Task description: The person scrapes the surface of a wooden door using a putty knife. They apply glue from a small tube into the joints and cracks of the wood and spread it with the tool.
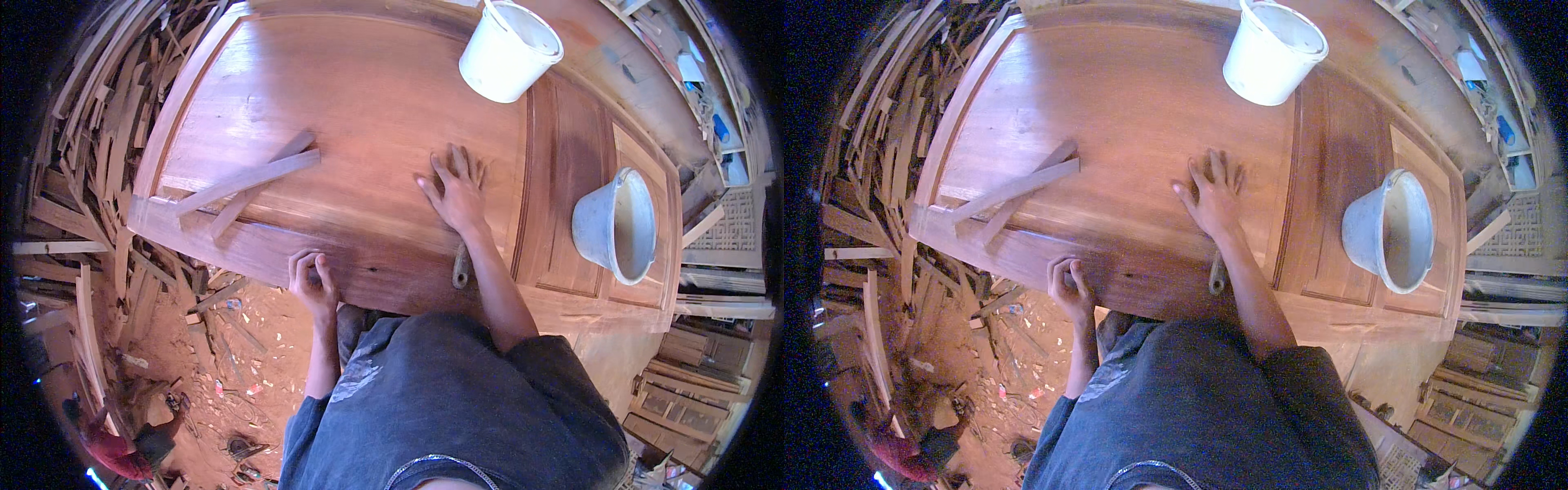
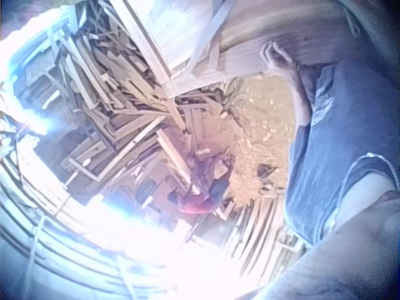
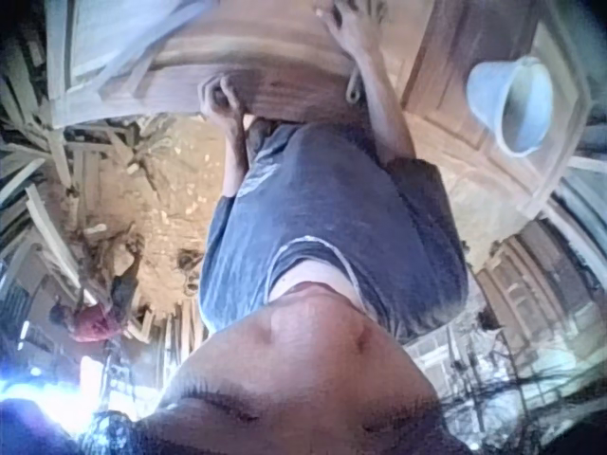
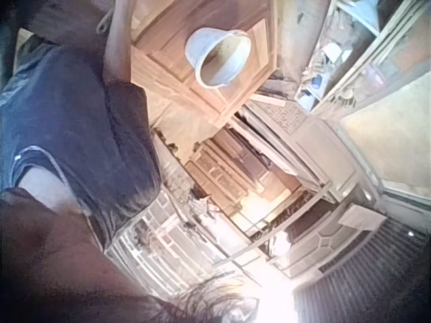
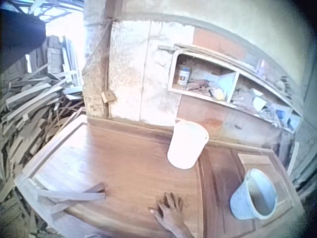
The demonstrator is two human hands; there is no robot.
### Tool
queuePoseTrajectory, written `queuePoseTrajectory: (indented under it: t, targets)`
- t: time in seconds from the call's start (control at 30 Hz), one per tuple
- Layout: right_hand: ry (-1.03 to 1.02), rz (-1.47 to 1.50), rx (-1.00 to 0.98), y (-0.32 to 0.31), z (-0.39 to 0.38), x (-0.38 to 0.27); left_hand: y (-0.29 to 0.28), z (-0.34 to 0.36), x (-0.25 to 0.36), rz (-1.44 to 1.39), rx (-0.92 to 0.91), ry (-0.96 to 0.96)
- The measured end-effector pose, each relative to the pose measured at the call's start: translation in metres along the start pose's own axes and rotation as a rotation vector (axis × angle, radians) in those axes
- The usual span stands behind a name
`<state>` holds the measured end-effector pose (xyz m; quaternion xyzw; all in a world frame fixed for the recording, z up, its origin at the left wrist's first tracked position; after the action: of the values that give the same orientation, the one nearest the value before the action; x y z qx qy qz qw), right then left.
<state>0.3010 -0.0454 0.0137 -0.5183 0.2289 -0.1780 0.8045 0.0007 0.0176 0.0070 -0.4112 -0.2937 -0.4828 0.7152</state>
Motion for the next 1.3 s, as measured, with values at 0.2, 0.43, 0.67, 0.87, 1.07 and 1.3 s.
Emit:
queuePoseTrajectory:
  t: [0.2,0.43,0.67,0.87,1.07,1.3]
  targets:
    - [0.095,0.012,-0.064,-0.018,0.021,-0.007,0.0,0.002,0.001,-0.01,-0.002,0.001]
    - [-0.006,-0.015,-0.053,-0.003,0.002,-0.007,-0.001,0.002,0.006,-0.024,-0.005,-0.018]
    - [-0.004,0.033,-0.041,-0.001,0.013,-0.016,-0.001,0.004,0.01,-0.01,-0.038,-0.006]
    - [0.011,0.03,-0.054,-0.005,0.018,-0.013,0.0,0.003,0.007,-0.013,0.005,-0.01]
    - [0.015,-0.008,-0.132,-0.013,0.008,-0.018,-0.001,0.003,0.002,-0.021,-0.006,0.012]
    - [-0.004,0.088,-0.028,0.001,0.007,-0.021,0.001,0.0,0.0,-0.022,0.012,-0.019]
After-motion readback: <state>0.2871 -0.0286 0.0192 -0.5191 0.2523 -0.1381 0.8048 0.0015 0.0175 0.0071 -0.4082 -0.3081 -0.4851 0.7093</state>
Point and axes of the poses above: each hand's wrist, its own z-axis towards the middle knuckle, its own y-axis out of the palm, x = y × z, the point moved 2 cm from there along z, towards the middle knuckle, and after that the axes turned 11 degrees about x, right-handed, at the moved point
